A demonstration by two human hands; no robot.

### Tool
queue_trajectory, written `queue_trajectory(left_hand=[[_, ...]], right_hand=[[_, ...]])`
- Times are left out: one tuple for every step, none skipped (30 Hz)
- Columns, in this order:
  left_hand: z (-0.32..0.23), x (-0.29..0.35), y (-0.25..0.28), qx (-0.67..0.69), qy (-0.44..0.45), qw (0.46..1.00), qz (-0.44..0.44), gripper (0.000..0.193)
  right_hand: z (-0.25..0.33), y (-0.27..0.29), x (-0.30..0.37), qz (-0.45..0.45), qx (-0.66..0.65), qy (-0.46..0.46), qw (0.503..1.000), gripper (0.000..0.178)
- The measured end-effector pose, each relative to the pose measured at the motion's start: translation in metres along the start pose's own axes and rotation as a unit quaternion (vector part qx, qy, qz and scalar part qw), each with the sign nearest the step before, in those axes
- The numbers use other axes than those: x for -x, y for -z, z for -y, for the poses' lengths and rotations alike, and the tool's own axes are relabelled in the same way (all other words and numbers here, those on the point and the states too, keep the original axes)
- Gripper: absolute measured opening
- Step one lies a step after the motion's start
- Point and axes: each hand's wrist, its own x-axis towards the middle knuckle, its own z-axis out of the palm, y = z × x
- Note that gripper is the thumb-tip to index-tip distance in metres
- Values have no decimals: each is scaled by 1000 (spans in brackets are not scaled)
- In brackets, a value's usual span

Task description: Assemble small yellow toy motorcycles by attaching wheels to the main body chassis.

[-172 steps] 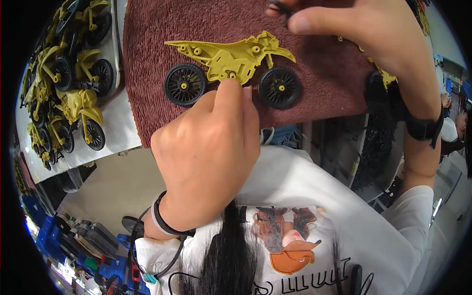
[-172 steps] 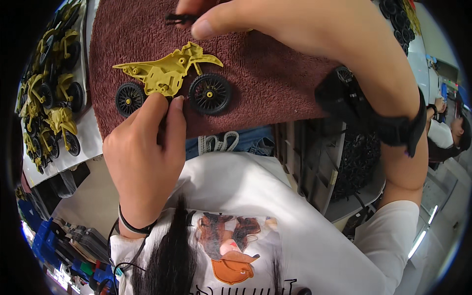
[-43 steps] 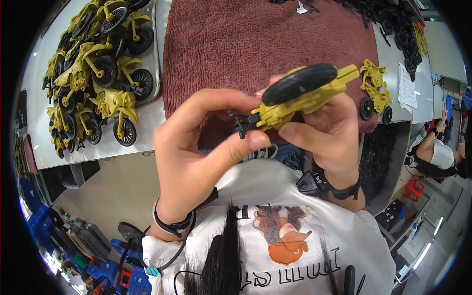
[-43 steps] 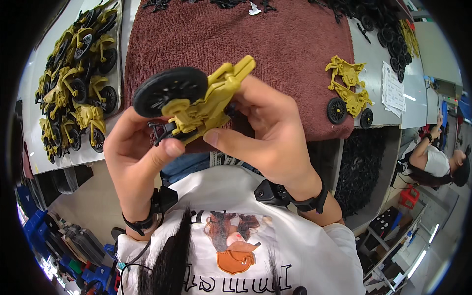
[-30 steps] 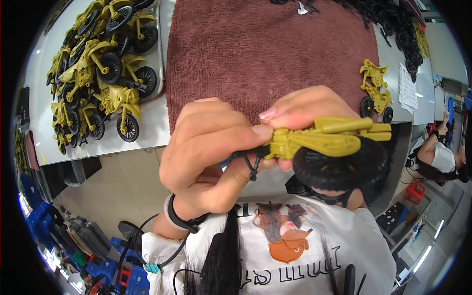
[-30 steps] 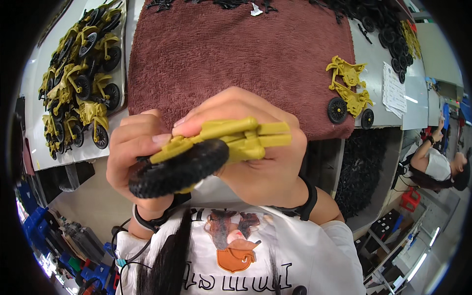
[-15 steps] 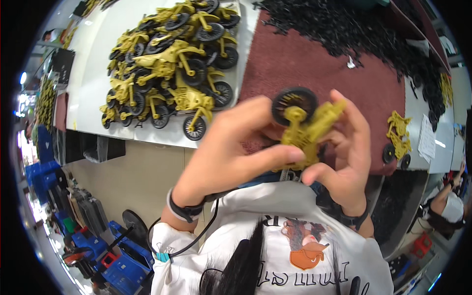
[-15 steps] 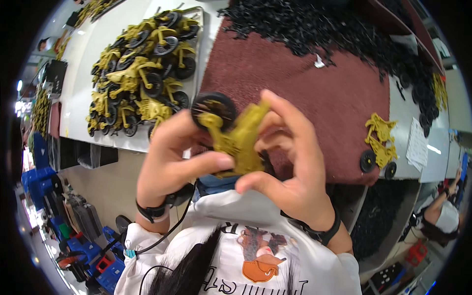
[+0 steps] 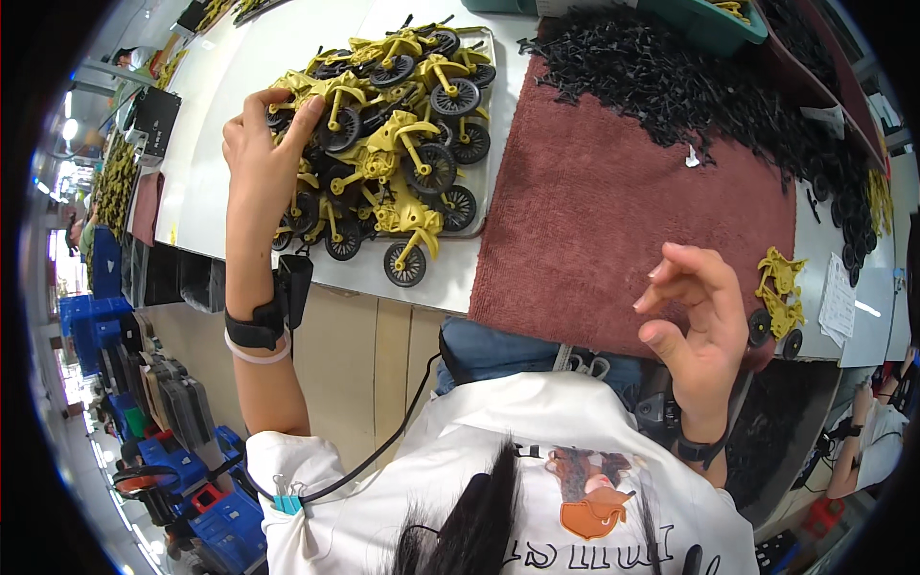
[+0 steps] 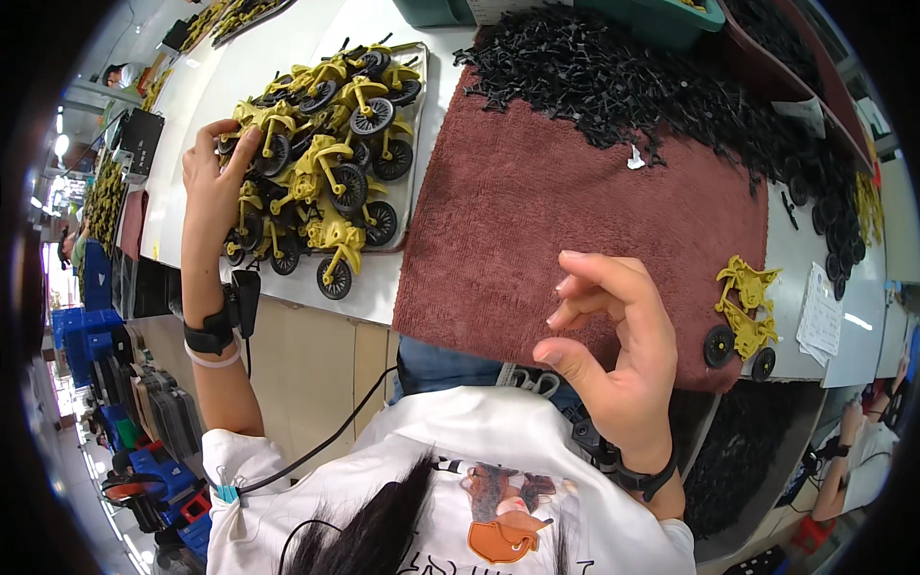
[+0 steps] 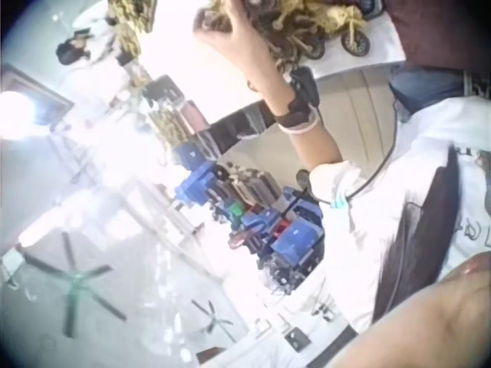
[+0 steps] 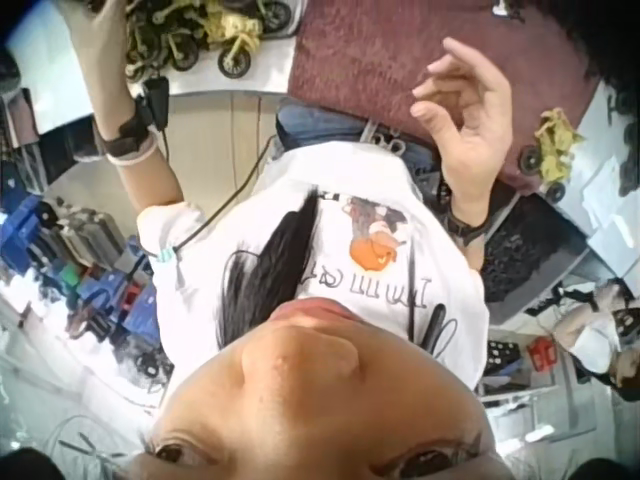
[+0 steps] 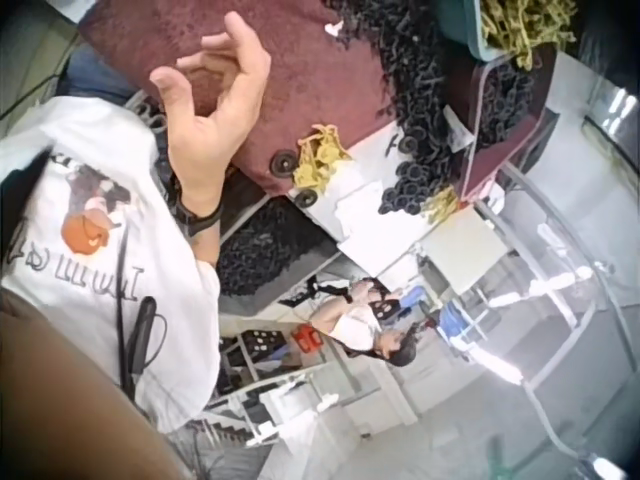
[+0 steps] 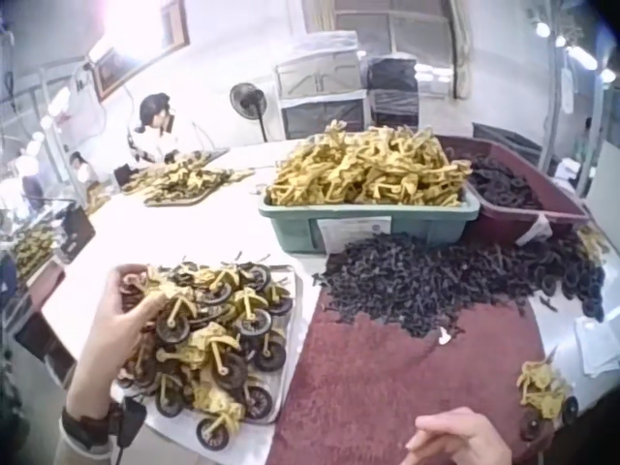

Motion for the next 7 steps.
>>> queue_trajectory(left_hand=[[-1, -1, 0, 1, -4, 1000, 3, 61], [-4, 0, -1, -3, -17, 1000, 0, 62], [-6, 0, -2, -6, -31, 999, -2, 62], [-4, 0, -1, -75, -77, 993, -43, 64], [-3, -5, -5, -74, -94, 990, -71, 64], [-6, -6, -6, -40, -139, 988, -50, 62], [-11, 0, 0, -6, -183, 983, -28, 60]], right_hand=[[0, 3, 1, -5, 1, -2, 1000, 56], [-1, 7, 2, -9, 34, 4, 999, 54], [-2, 12, 4, -14, 68, 9, 998, 52], [-1, 16, 5, -25, 74, 4, 997, 52], [1, 24, 5, -24, 112, 26, 993, 50], [3, 32, 4, -24, 151, 45, 987, 49], [5, 40, 14, -42, 165, 31, 985, 49]])
